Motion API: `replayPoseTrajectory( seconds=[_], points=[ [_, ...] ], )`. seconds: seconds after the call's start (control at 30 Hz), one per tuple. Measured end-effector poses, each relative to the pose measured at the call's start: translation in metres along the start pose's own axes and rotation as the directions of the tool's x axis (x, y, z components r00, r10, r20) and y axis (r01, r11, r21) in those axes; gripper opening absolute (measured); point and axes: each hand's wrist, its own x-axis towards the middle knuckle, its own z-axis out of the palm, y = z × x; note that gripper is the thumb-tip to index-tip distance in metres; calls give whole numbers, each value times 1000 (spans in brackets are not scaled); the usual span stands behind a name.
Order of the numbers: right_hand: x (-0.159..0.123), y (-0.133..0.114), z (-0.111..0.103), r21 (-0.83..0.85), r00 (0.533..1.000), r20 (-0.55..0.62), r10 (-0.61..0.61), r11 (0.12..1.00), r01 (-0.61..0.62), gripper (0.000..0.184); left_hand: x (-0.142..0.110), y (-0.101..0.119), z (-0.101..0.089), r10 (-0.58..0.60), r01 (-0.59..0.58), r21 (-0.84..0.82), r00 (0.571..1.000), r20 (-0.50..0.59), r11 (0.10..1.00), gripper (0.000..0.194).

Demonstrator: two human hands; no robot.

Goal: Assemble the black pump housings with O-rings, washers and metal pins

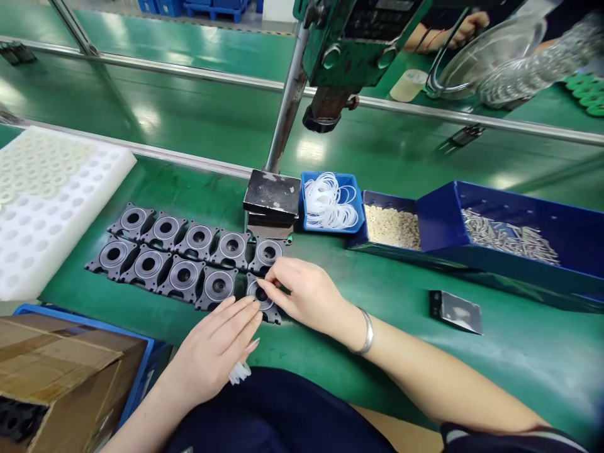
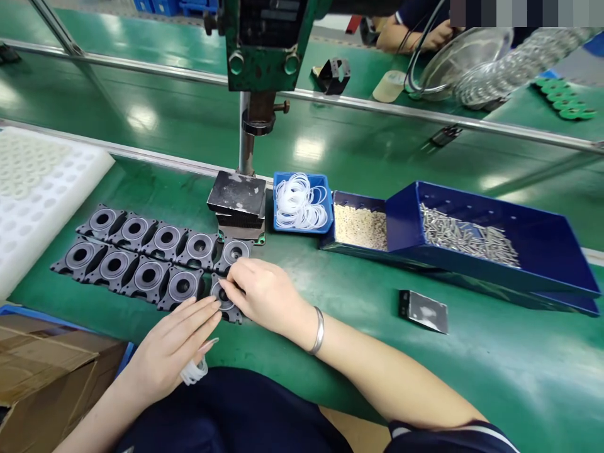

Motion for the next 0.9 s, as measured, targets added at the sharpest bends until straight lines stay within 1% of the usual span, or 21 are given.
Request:
replayPoseTrajectory(
  seconds=[0.1, 0.17, 0.2, 0.27, 0.33, 0.43, 0.53, 0.67, 0.73, 0.77, 0.83, 0.9],
  points=[
    [-1, 4, -2, -109, 998, 25, -55, 992, 57, 23, 2, -1, 4, 10, -13, 80, 999, 38, 997, 38],
    [-1, 8, -7, -166, 986, 92, -140, 974, 154, 22, 2, -1, 4, 11, -17, 106, 998, 54, 994, 39],
    [0, 11, -10, -188, 969, 142, -200, 956, 225, 24, 2, -2, 4, 10, -17, 112, 998, 65, 994, 39],
    [3, 16, -18, -221, 912, 252, -323, 898, 379, 31, 2, -1, 2, 5, -14, 111, 997, 82, 994, 40],
    [8, 21, -27, -245, 844, 342, -412, 828, 504, 35, 3, 0, 0, -2, -8, 102, 996, 94, 995, 39],
    [19, 25, -37, -251, 750, 418, -513, 728, 638, 32, 5, 3, -3, -17, 8, 94, 996, 89, 996, 37],
    [28, 26, -43, -207, 671, 443, -594, 661, 721, 26, 6, 6, -3, -29, 21, 95, 996, 84, 995, 36],
    [30, 30, -49, -101, 592, 471, -654, 627, 772, 23, 6, 10, -1, -54, 48, 84, 996, 70, 995, 37],
    [26, 32, -51, -65, 569, 482, -666, 621, 781, 24, 6, 12, 1, -69, 65, 75, 996, 63, 995, 37],
    [24, 32, -51, -57, 566, 488, -664, 623, 780, 26, 6, 13, 1, -75, 71, 73, 995, 64, 995, 37],
    [19, 34, -51, -53, 577, 493, -651, 640, 767, 28, 6, 15, 2, -79, 74, 74, 994, 71, 994, 37],
    [12, 35, -48, -48, 607, 469, -641, 668, 743, 29, 7, 16, 2, -79, 72, 81, 994, 81, 994, 37]
  ],
)
